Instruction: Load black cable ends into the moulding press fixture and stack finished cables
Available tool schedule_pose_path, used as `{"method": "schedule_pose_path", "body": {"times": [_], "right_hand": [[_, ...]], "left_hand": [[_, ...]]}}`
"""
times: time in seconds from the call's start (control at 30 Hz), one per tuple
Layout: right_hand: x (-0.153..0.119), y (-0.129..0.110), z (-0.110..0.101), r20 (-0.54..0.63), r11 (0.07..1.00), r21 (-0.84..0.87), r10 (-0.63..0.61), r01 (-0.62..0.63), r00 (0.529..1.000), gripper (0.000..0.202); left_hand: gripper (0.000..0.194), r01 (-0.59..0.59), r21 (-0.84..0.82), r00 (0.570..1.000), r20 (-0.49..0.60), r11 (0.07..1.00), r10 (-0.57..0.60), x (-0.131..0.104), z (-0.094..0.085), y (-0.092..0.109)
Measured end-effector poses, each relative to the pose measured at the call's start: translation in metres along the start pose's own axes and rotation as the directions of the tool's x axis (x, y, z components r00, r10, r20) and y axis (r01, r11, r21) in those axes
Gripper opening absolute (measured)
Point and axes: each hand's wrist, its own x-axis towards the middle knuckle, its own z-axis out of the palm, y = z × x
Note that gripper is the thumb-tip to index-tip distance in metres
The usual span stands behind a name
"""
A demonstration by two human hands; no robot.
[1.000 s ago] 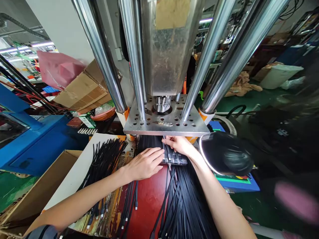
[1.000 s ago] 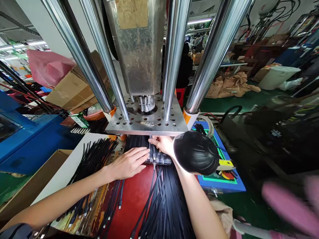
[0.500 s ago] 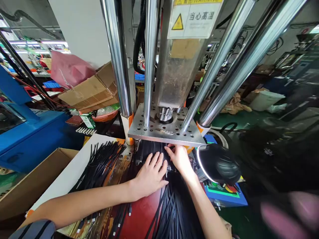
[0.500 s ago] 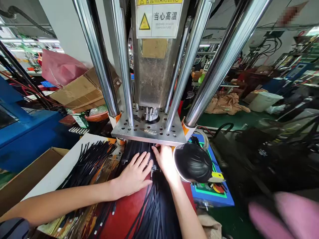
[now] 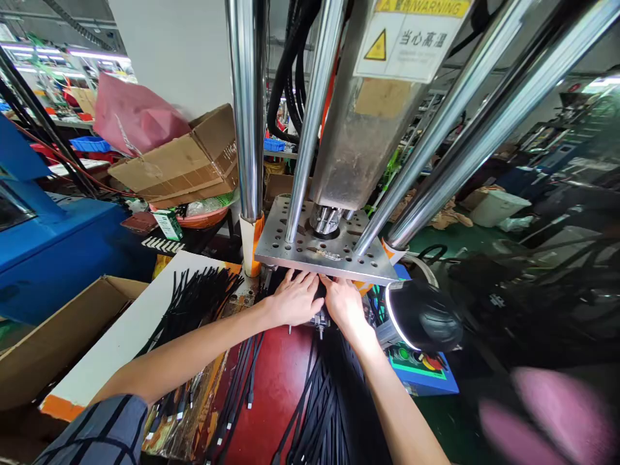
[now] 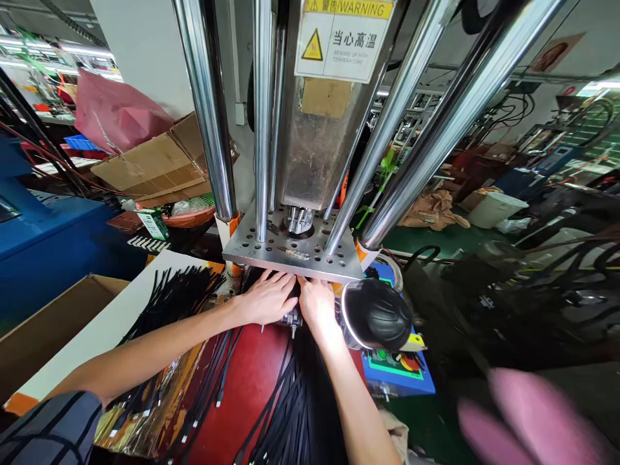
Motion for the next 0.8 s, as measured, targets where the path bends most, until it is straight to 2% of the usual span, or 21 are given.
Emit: {"method": "schedule_pose_path", "body": {"times": [0.13,0.23,0.3,0.33,0.4,0.5,0.53,0.57,0.6,0.63,0.67,0.73,0.8], "right_hand": [[0.032,0.004,0.004,-0.038,1.0,0.022,-0.017,0.017,0.999,0.038],[0.056,0.003,0.001,-0.09,0.998,0.055,-0.002,0.007,0.996,0.038],[0.059,0.0,-0.005,-0.101,0.997,0.075,0.005,0.003,0.995,0.041],[0.052,-0.002,-0.009,-0.102,0.997,0.082,0.007,0.001,0.995,0.043],[0.016,-0.008,-0.015,-0.109,0.996,0.091,0.016,-0.006,0.994,0.048],[-0.078,-0.018,-0.011,-0.126,0.992,0.106,0.076,-0.063,0.989,0.04],[-0.114,-0.021,-0.006,-0.122,0.988,0.11,0.126,-0.112,0.985,0.038],[-0.147,-0.023,0.001,-0.103,0.977,0.094,0.203,-0.194,0.974,0.041],[-0.175,-0.024,0.009,-0.063,0.967,0.045,0.254,-0.252,0.965,0.047],[-0.198,-0.025,0.017,-0.014,0.961,0.014,0.275,-0.275,0.961,0.051],[-0.214,-0.025,0.025,0.003,0.955,0.014,0.296,-0.296,0.955,0.053],[-0.228,-0.023,0.036,0.008,0.949,0.074,0.306,-0.306,0.952,0.056],[-0.227,-0.02,0.041,-0.019,0.932,0.177,0.326,-0.317,0.945,0.058]], "left_hand": [[0.047,0.019,0.004,0.998,-0.054,1.0,-0.019,0.028,0.004,-0.009],[0.039,0.005,0.0,0.997,-0.072,1.0,-0.005,0.048,-0.001,-0.016],[0.037,-0.026,-0.012,0.995,-0.093,1.0,0.024,0.052,-0.009,-0.02],[0.036,-0.044,-0.02,0.993,-0.108,0.999,0.041,0.048,-0.013,-0.02],[0.035,-0.095,-0.038,0.985,-0.147,0.995,0.089,0.02,-0.019,-0.018],[0.03,-0.144,-0.12,0.968,-0.224,0.982,0.115,-0.06,-0.015,-0.006],[0.031,-0.065,-0.159,0.977,-0.212,0.985,0.03,-0.089,-0.01,-0.001],[0.032,0.1,-0.165,0.981,-0.15,0.981,-0.125,-0.116,-0.004,0.003],[0.032,0.265,-0.123,0.96,-0.056,0.956,-0.273,-0.138,0.003,0.007],[0.031,0.388,-0.064,0.922,0.043,0.92,-0.386,-0.155,0.01,0.009],[0.029,0.482,-0.012,0.869,0.132,0.876,-0.476,-0.166,0.016,0.011],[0.023,0.563,0.03,0.796,0.251,0.826,-0.551,-0.172,0.027,0.01],[0.021,0.581,0.0,0.779,0.291,0.814,-0.556,-0.167,0.033,0.006]]}}
